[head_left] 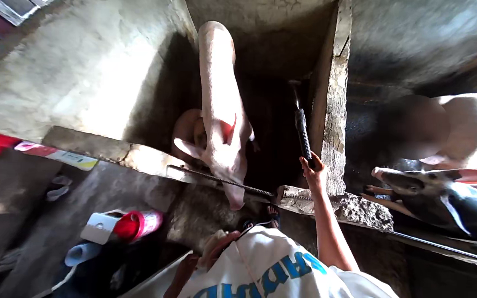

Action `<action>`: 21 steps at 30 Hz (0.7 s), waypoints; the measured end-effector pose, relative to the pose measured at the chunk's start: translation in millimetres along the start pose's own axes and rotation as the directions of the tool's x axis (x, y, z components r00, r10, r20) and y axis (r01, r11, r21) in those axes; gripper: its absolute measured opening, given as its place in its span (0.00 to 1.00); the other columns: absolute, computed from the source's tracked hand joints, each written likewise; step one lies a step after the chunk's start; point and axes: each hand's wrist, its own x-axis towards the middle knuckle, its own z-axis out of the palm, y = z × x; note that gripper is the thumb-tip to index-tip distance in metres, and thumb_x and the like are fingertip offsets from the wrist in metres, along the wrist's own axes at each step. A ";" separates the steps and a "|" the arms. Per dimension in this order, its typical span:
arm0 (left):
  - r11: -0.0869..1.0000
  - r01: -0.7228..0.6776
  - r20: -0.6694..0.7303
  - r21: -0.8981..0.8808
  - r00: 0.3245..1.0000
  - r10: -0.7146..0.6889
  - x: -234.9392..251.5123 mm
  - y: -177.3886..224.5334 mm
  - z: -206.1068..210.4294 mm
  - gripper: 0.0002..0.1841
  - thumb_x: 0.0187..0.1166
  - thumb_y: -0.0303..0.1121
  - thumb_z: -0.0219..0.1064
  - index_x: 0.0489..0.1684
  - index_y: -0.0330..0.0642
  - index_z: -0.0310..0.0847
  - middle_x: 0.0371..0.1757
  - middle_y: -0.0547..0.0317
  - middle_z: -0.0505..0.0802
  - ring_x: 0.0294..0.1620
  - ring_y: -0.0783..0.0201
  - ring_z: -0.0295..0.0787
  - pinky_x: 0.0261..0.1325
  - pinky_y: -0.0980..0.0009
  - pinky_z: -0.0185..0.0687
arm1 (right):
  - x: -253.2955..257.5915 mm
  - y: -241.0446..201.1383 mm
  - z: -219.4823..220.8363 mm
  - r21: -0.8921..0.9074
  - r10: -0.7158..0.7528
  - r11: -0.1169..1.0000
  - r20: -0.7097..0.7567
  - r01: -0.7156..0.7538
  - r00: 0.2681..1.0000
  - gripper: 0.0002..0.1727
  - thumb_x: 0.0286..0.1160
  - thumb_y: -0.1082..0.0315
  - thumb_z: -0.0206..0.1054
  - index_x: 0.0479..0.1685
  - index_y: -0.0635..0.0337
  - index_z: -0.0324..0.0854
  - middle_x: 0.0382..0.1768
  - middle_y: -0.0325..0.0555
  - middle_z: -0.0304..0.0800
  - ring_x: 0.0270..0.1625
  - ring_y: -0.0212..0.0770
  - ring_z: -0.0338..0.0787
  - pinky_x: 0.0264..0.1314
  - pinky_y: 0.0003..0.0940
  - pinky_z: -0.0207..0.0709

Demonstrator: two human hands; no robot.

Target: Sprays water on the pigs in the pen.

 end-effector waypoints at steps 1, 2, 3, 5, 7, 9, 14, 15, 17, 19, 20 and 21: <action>1.000 0.012 0.002 -0.023 1.000 -0.012 -8.5 12.4 -3.6 0.17 0.86 0.38 0.65 0.66 0.38 0.85 0.61 0.42 0.93 0.58 0.49 0.93 0.65 0.47 0.88 | -0.9 0.9 -1.6 -0.013 0.013 1.000 -0.009 -0.014 1.000 0.25 0.79 0.62 0.73 0.73 0.64 0.81 0.35 0.48 0.91 0.25 0.33 0.84 0.32 0.32 0.82; 0.998 0.030 0.002 -0.060 1.000 -0.030 -20.8 31.2 -7.9 0.17 0.87 0.35 0.65 0.66 0.34 0.83 0.61 0.38 0.92 0.58 0.45 0.92 0.66 0.45 0.86 | -1.8 1.9 -3.3 -0.025 0.021 0.999 -0.021 -0.021 1.000 0.26 0.79 0.61 0.73 0.73 0.63 0.81 0.35 0.49 0.91 0.26 0.34 0.84 0.33 0.34 0.82; 0.996 0.045 0.000 -0.072 0.999 -0.045 -28.0 44.0 -10.6 0.17 0.87 0.33 0.65 0.66 0.33 0.83 0.60 0.37 0.92 0.58 0.44 0.92 0.66 0.45 0.86 | -3.4 2.8 -5.6 -0.040 0.017 0.999 -0.033 -0.019 0.999 0.26 0.79 0.61 0.73 0.74 0.63 0.81 0.36 0.50 0.91 0.26 0.35 0.85 0.34 0.35 0.82; 0.997 0.062 0.033 -0.038 0.998 -0.060 -35.5 60.1 -16.5 0.17 0.88 0.32 0.63 0.69 0.32 0.81 0.62 0.36 0.91 0.60 0.42 0.91 0.68 0.45 0.83 | -8.4 4.7 -9.2 -0.077 -0.007 0.997 -0.048 0.003 0.999 0.26 0.79 0.60 0.73 0.74 0.63 0.81 0.37 0.51 0.92 0.28 0.37 0.86 0.36 0.38 0.83; 0.999 -0.011 0.054 0.044 0.998 0.009 -16.3 38.8 -14.9 0.17 0.89 0.33 0.61 0.68 0.33 0.83 0.62 0.36 0.92 0.59 0.43 0.92 0.67 0.44 0.84 | -15.5 8.1 -10.0 -0.092 -0.037 0.995 -0.067 0.031 0.997 0.27 0.78 0.59 0.74 0.73 0.63 0.82 0.39 0.53 0.93 0.31 0.39 0.89 0.40 0.42 0.84; 0.991 -0.067 0.073 0.117 0.996 0.059 16.9 1.7 -10.1 0.18 0.90 0.36 0.60 0.70 0.37 0.83 0.62 0.39 0.92 0.58 0.45 0.93 0.65 0.45 0.87 | -24.6 9.6 -11.2 -0.100 -0.050 0.994 -0.076 0.042 0.996 0.28 0.77 0.59 0.75 0.73 0.64 0.82 0.45 0.55 0.95 0.41 0.44 0.94 0.51 0.46 0.86; 0.939 -0.310 0.017 0.152 0.950 0.311 65.1 -48.3 1.7 0.17 0.86 0.41 0.64 0.60 0.39 0.89 0.48 0.45 0.96 0.41 0.54 0.96 0.47 0.52 0.93 | -46.6 11.7 -15.9 -0.107 -0.009 0.994 -0.011 0.007 1.000 0.29 0.77 0.60 0.75 0.74 0.65 0.81 0.48 0.56 0.95 0.44 0.43 0.94 0.55 0.44 0.85; 0.965 -0.238 0.061 0.113 0.971 0.232 39.9 -17.1 -7.4 0.17 0.86 0.37 0.65 0.64 0.36 0.86 0.54 0.39 0.95 0.48 0.47 0.96 0.56 0.46 0.90 | -50.1 12.5 -15.7 -0.100 -0.010 0.995 0.009 0.011 1.000 0.29 0.77 0.60 0.74 0.74 0.66 0.81 0.47 0.56 0.95 0.41 0.43 0.93 0.52 0.44 0.86; 0.996 -0.063 0.041 0.062 0.997 0.060 4.9 29.1 -12.6 0.18 0.87 0.34 0.64 0.70 0.35 0.82 0.61 0.36 0.92 0.58 0.42 0.93 0.67 0.43 0.85 | -57.5 11.2 -14.8 -0.100 -0.038 0.994 0.028 0.040 0.999 0.28 0.76 0.61 0.75 0.74 0.67 0.81 0.49 0.56 0.95 0.45 0.43 0.94 0.55 0.44 0.86; 1.000 -0.010 -0.004 0.022 1.000 0.010 -10.3 49.5 -12.6 0.18 0.87 0.34 0.64 0.69 0.34 0.82 0.60 0.36 0.92 0.58 0.41 0.92 0.67 0.42 0.83 | -64.7 6.9 -14.0 -0.097 -0.045 0.994 0.027 0.048 0.999 0.28 0.76 0.63 0.75 0.74 0.68 0.81 0.50 0.58 0.95 0.47 0.44 0.95 0.58 0.44 0.85; 1.000 0.017 0.023 0.013 1.000 -0.017 -12.6 56.0 -16.0 0.18 0.87 0.33 0.64 0.70 0.34 0.82 0.62 0.37 0.92 0.59 0.42 0.92 0.69 0.43 0.82 | -67.8 4.3 -14.1 -0.085 -0.034 0.996 0.029 0.037 0.999 0.28 0.76 0.63 0.75 0.73 0.68 0.81 0.49 0.57 0.95 0.44 0.42 0.94 0.55 0.42 0.86; 1.000 -0.015 0.074 0.021 0.997 0.014 -9.8 53.2 -20.2 0.18 0.88 0.33 0.64 0.71 0.34 0.81 0.62 0.37 0.91 0.59 0.43 0.92 0.68 0.45 0.83 | -70.2 2.7 -14.6 -0.058 -0.016 0.998 0.039 0.018 0.999 0.28 0.76 0.64 0.75 0.73 0.68 0.81 0.45 0.55 0.95 0.38 0.38 0.91 0.47 0.38 0.85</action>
